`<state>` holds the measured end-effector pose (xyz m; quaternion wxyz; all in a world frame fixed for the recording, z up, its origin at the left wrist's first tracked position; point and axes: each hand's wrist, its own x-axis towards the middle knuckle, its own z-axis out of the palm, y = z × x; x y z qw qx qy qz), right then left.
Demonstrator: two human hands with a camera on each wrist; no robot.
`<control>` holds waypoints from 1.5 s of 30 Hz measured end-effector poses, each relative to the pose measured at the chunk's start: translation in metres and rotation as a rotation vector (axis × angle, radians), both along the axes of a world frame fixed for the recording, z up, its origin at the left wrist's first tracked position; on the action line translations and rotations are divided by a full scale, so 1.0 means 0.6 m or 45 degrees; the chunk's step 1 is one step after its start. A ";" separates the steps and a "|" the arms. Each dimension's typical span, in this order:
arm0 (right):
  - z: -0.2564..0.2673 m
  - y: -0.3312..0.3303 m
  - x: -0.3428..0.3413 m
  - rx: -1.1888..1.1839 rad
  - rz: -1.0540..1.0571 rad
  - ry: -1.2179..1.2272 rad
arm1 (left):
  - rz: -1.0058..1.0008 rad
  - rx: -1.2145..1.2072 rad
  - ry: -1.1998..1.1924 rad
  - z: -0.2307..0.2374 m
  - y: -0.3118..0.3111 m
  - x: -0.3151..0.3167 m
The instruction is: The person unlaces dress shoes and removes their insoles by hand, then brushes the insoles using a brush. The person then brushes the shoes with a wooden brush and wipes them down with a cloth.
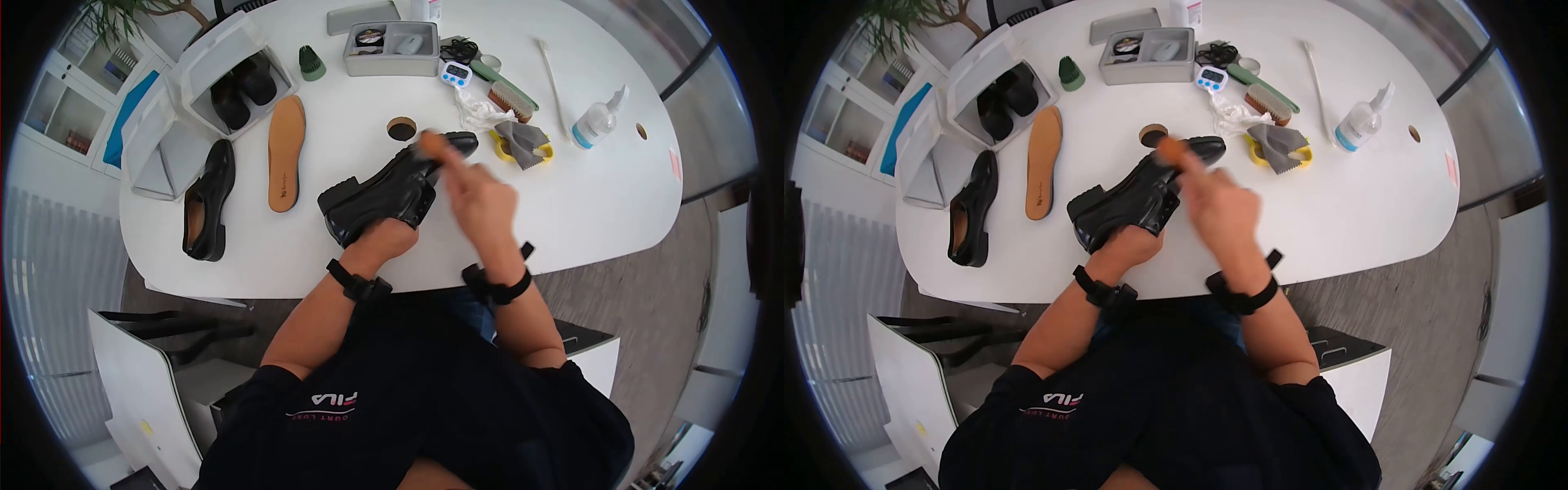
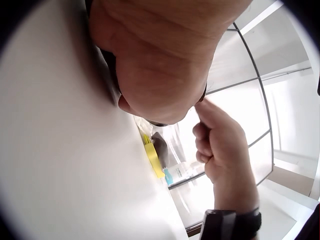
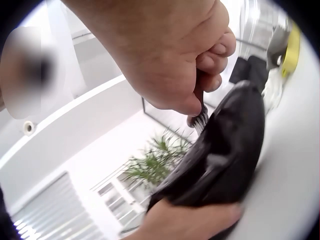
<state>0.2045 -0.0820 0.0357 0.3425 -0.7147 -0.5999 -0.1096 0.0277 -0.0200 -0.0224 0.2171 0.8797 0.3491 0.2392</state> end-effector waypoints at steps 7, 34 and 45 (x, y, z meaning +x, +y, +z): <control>-0.011 -0.013 -0.065 0.027 0.300 -0.046 | -0.166 0.014 -0.228 -0.143 0.030 -0.016; -0.061 0.011 0.031 0.040 -0.161 0.651 | 0.368 -0.728 0.170 0.054 0.046 0.003; -0.067 0.030 -0.028 0.064 0.143 0.447 | 0.166 -0.606 0.018 0.055 0.087 -0.008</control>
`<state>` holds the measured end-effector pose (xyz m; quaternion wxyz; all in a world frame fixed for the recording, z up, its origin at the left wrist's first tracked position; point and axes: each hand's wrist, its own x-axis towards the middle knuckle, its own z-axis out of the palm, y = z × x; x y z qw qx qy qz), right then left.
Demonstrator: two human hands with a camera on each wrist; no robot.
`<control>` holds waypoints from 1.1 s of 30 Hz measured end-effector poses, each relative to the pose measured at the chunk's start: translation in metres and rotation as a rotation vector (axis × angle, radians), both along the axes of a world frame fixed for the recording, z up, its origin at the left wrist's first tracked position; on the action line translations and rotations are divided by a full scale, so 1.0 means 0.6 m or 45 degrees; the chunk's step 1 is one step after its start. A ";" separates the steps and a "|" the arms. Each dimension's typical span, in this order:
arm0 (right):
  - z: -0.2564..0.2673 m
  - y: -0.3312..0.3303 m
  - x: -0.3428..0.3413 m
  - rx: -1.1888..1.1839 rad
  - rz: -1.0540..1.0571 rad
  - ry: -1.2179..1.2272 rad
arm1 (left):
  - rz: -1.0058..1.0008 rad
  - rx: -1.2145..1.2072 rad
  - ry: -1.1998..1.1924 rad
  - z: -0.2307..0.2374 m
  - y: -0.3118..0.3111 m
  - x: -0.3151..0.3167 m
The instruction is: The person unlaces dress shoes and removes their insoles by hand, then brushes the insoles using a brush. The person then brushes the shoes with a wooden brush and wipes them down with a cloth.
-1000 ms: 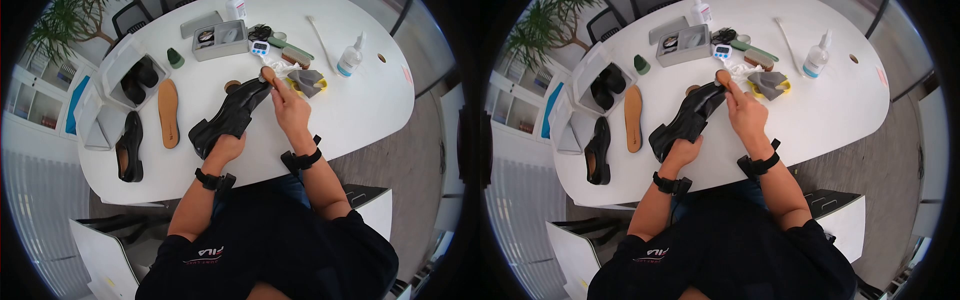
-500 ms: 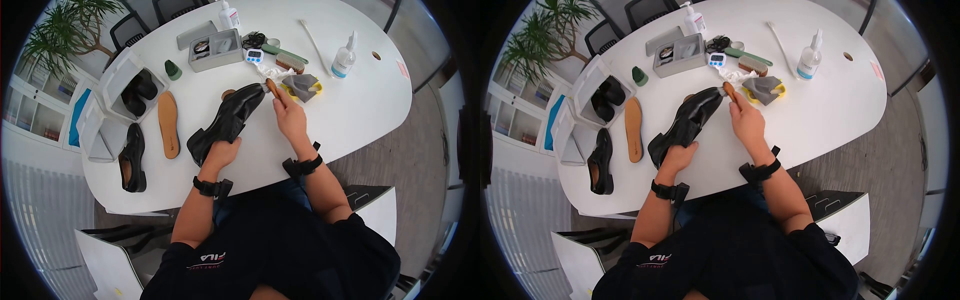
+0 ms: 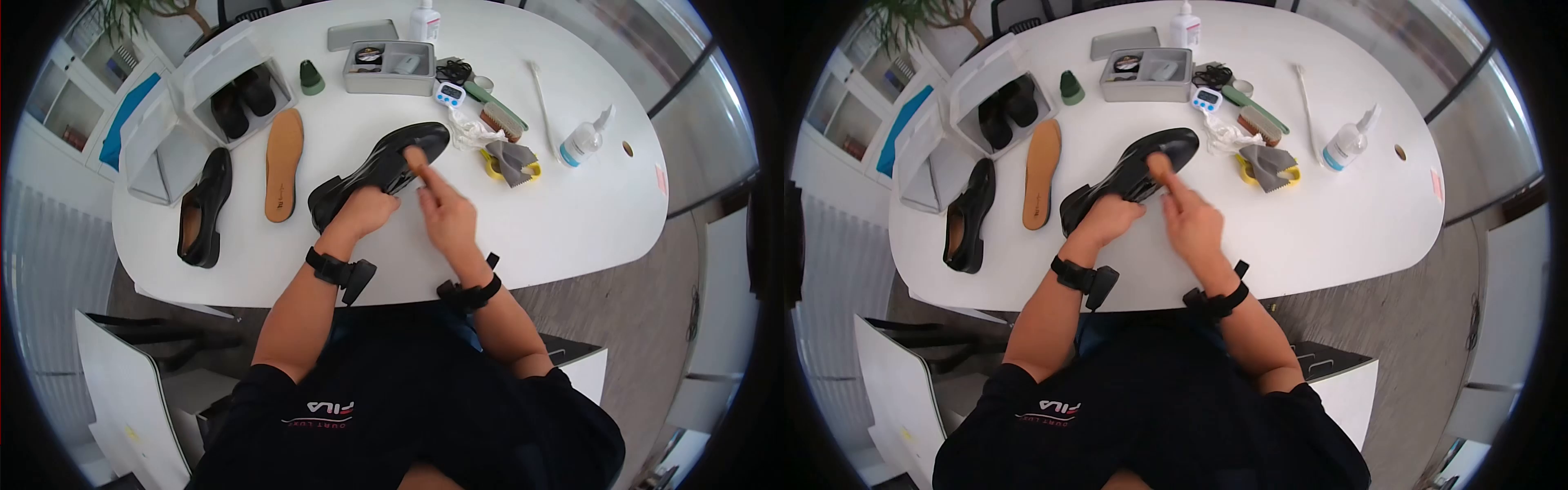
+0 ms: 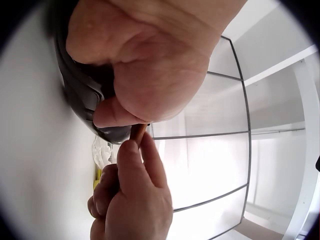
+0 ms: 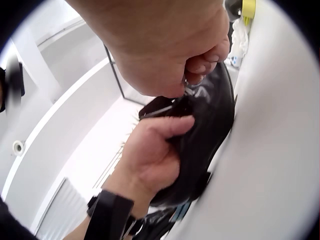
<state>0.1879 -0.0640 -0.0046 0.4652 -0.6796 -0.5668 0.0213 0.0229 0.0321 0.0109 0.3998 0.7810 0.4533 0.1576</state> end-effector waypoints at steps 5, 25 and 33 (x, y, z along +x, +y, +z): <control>0.034 0.014 0.013 -0.157 -0.010 0.117 | 0.060 -0.244 0.136 0.026 0.011 0.008; 0.096 -0.025 -0.101 -0.216 0.358 -0.567 | 0.075 -0.026 0.150 -0.114 -0.101 -0.032; 0.112 -0.018 -0.113 -0.235 0.520 -0.582 | 0.081 -0.004 0.085 -0.127 -0.102 -0.041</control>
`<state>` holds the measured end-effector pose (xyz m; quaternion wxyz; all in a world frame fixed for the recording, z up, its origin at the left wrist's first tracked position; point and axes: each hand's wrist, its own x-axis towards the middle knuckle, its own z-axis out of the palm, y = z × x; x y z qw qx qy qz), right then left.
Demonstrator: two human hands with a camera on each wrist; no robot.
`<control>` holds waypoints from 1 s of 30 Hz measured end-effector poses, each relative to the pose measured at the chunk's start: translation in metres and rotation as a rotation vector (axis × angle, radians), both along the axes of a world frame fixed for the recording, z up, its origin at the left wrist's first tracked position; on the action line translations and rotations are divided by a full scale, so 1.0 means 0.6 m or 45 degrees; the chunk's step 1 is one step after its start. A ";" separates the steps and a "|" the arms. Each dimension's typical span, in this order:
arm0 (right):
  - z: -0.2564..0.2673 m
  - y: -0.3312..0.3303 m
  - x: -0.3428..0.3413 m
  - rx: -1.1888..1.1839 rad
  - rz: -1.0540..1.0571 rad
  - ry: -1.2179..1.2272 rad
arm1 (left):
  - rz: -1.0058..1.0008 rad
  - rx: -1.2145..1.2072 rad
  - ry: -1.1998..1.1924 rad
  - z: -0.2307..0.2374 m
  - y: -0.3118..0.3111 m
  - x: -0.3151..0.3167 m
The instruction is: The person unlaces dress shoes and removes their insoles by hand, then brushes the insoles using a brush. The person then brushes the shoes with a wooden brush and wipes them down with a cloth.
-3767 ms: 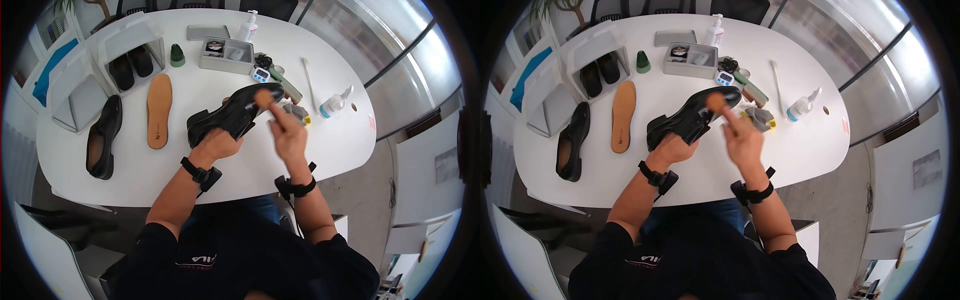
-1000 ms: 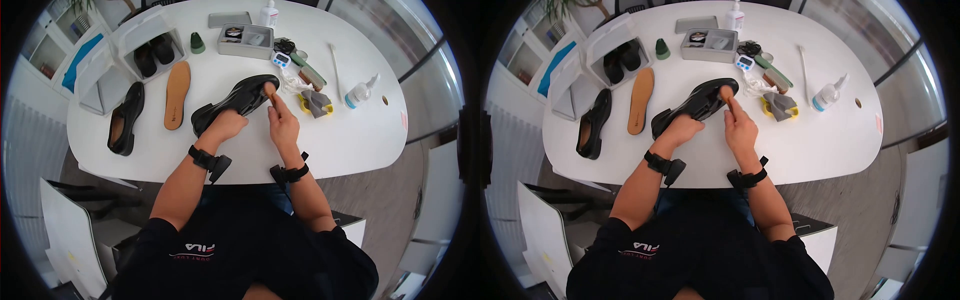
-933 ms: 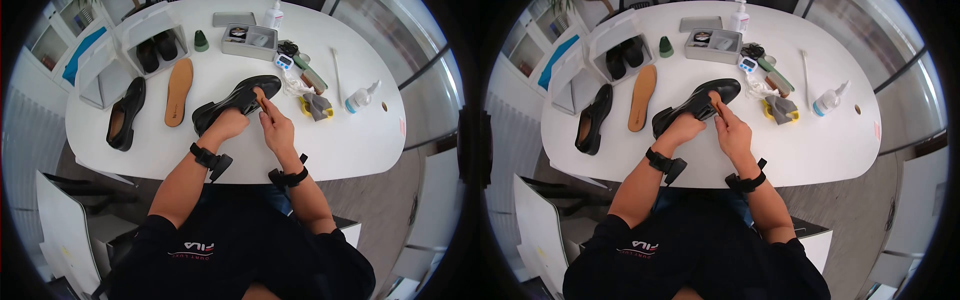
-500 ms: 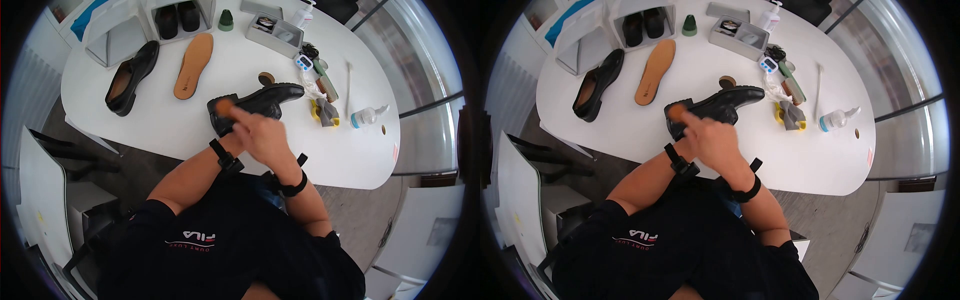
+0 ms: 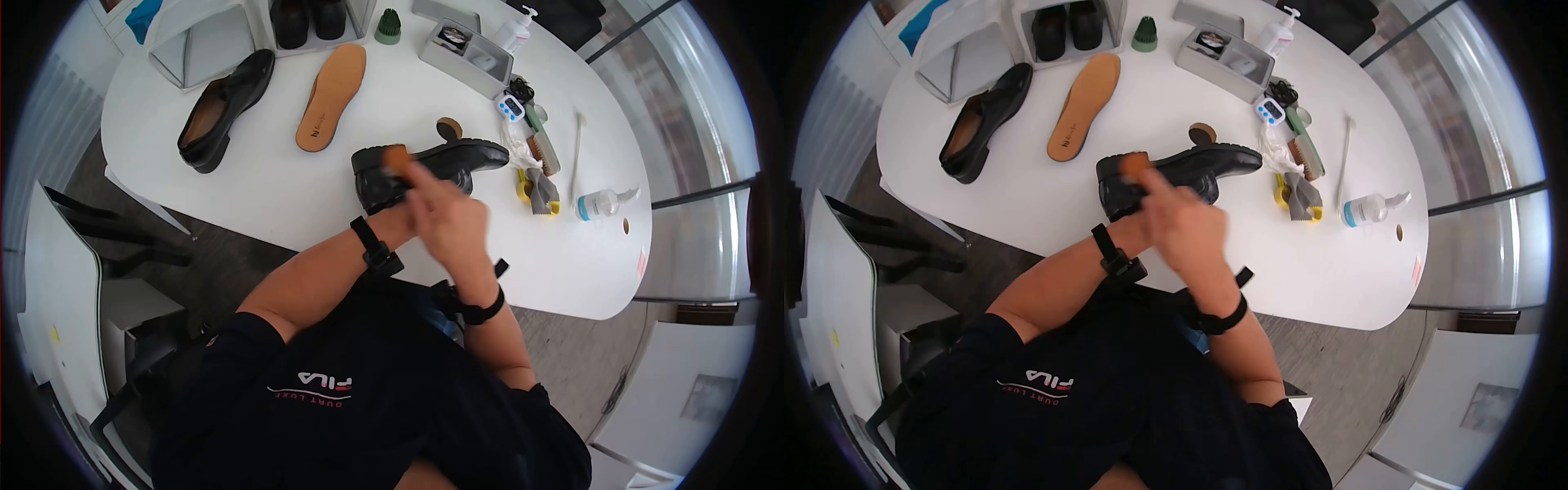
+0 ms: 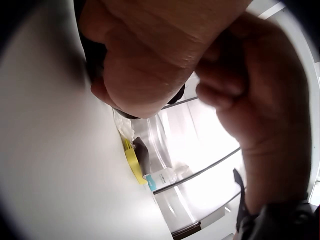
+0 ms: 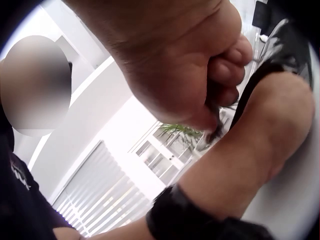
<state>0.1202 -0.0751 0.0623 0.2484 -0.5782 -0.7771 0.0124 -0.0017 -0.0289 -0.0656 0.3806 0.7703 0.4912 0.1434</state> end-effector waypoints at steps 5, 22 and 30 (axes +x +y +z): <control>0.003 -0.024 0.005 -0.074 0.059 0.050 | -0.036 0.039 -0.036 0.000 0.005 0.006; -0.005 0.033 0.102 0.350 -0.432 0.476 | 0.165 -0.253 -0.785 0.182 0.066 0.015; 0.062 0.019 0.092 0.219 -0.286 0.358 | 0.095 -0.438 -1.038 0.198 0.024 -0.035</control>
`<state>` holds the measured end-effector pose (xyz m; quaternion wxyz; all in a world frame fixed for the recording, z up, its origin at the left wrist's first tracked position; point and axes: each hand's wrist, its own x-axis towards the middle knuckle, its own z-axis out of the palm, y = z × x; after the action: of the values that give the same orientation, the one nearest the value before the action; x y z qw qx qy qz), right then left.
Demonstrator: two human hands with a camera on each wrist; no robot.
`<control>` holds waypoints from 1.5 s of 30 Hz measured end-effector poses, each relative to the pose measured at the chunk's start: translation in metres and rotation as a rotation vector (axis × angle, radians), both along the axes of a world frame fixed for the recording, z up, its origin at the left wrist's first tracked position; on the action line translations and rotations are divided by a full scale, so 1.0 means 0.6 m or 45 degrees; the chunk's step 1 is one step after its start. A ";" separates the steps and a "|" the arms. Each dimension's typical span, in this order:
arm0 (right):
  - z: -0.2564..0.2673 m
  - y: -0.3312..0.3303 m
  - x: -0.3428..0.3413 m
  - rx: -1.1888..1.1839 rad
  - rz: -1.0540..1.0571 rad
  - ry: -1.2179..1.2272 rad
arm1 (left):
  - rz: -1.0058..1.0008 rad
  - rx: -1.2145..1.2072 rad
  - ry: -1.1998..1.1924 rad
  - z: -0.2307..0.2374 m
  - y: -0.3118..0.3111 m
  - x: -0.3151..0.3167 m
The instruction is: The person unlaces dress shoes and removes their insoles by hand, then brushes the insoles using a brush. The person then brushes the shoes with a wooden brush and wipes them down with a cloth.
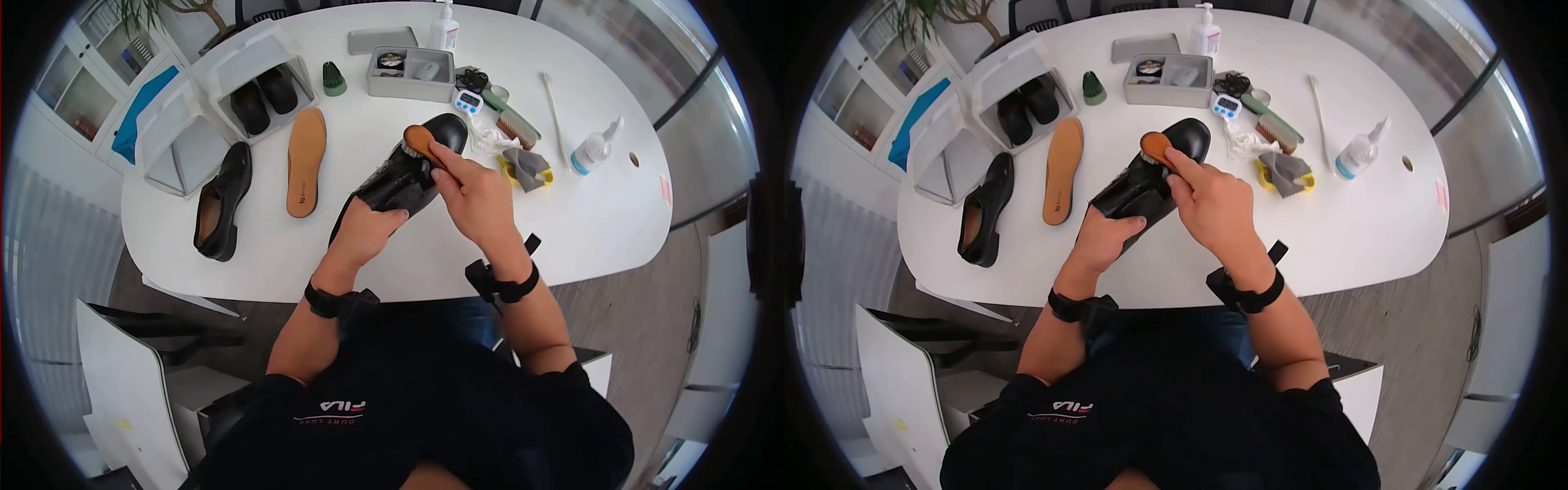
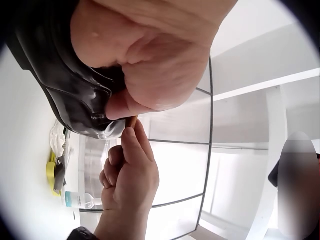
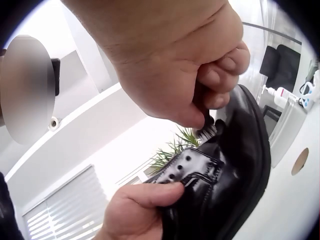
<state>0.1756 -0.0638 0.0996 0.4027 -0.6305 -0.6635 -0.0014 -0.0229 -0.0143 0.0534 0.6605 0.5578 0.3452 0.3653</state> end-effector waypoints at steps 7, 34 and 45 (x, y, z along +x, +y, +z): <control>0.009 -0.061 -0.047 -0.038 0.244 0.205 | 0.099 0.309 0.142 0.010 -0.002 -0.008; -0.047 -0.090 -0.059 0.264 0.354 -0.089 | 0.087 -0.145 -0.976 0.035 -0.003 -0.037; -0.070 -0.097 -0.042 0.358 0.432 -0.220 | 0.267 -0.288 -0.820 0.046 -0.011 -0.052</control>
<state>0.1502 -0.1219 0.0574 0.4228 -0.4454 -0.7852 -0.0800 -0.0543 -0.0208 0.0810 0.7520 0.2989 0.2128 0.5476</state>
